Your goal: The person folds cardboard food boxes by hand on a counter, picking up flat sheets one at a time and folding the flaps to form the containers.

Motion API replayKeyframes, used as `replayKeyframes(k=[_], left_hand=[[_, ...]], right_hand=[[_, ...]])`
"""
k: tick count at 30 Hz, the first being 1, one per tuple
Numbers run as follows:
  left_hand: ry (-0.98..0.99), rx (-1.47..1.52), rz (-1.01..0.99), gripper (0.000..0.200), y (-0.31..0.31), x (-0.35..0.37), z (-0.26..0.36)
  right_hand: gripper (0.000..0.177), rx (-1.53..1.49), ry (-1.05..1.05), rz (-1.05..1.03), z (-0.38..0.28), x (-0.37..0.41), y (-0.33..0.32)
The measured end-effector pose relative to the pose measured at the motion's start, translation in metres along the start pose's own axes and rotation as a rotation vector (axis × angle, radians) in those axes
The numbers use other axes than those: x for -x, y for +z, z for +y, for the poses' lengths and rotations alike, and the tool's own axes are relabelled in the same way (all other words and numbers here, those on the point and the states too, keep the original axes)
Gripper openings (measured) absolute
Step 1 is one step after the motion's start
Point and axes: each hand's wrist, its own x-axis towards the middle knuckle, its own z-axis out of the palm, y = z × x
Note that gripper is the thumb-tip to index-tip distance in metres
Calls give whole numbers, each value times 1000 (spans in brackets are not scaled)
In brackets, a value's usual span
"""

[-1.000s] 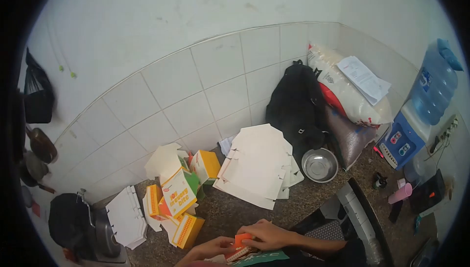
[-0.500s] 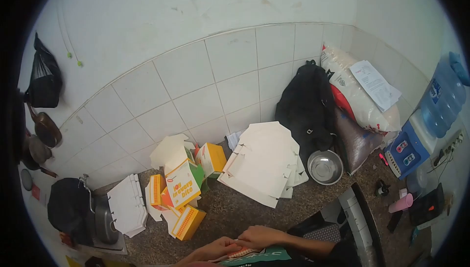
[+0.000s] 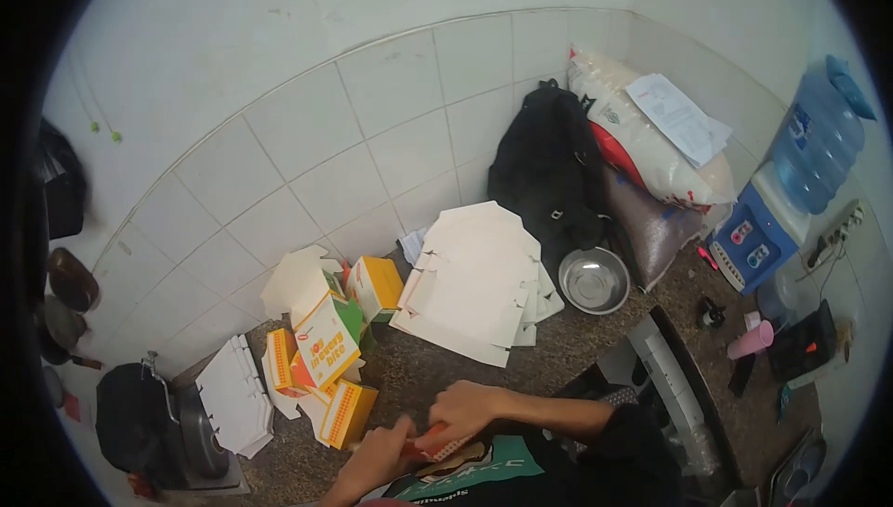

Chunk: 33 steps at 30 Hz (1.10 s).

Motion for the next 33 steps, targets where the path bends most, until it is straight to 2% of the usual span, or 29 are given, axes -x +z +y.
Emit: replayKeyframes(k=[1,3,4,6,7,8,9,10,11,12,13,14,15,16,17,18,20,21,24,26,28,30,32,33], left_hand=[[-69,35,47,35,2,-7,8],[-135,74,81,43,0,-17,16],[-110,12,103,50,-3,-20,17],[-86,-52,127,57,-22,-20,33],[-13,-351,481,59,-43,-8,57],[61,-649,831,62,-53,-1,69],[58,-648,834,62,-42,-2,54],[120,-294,983,64,-18,-4,29],[178,70,1110,66,-4,-6,17],[173,76,1114,66,-6,-9,22],[153,426,913,69,-10,-14,34],[128,765,689,71,-10,-19,46],[131,794,753,68,-2,-29,51],[123,797,752,68,4,-40,44],[142,753,835,66,11,-52,35],[164,705,918,63,14,-63,27],[152,613,958,59,12,-69,22],[122,540,995,59,11,-70,21],[84,430,1034,60,6,-69,16],[67,398,1030,61,8,-62,11],[61,354,941,60,12,-56,4],[51,375,942,59,14,-54,7],[55,391,930,58,16,-55,8],[61,415,962,58,20,-57,8]], right_hand=[[50,-11,12,2,2,-8,11],[50,-42,-128,251,8,-22,31],[50,-51,-122,253,7,-18,29],[36,-128,-31,148,10,-9,10],[36,-125,-32,149,16,0,7],[29,-283,-19,283,22,15,7],[25,-438,-6,416,27,23,6],[25,-434,-6,410,20,27,2],[26,-778,-9,643,5,35,-1],[31,-1125,-10,876,-4,39,-1],[33,-1092,-88,992,-7,35,2],[33,-1095,-79,985,-11,27,7],[38,-1111,-79,1077,-14,15,12],[43,-1126,-80,1171,-17,3,15],[44,-1072,11,1158,-19,-7,17],[44,-1074,11,1156,-18,-14,16],[19,-1160,-9,1144,-11,-26,17],[15,-1017,65,1094,-2,-29,17],[12,-939,19,1054,4,-27,17],[15,-938,-25,1087,9,-26,13],[17,-928,-72,1126,16,-22,12],[24,-668,79,987,22,-16,15],[28,-697,70,1036,34,-31,55],[30,-731,73,939,33,-37,64]])
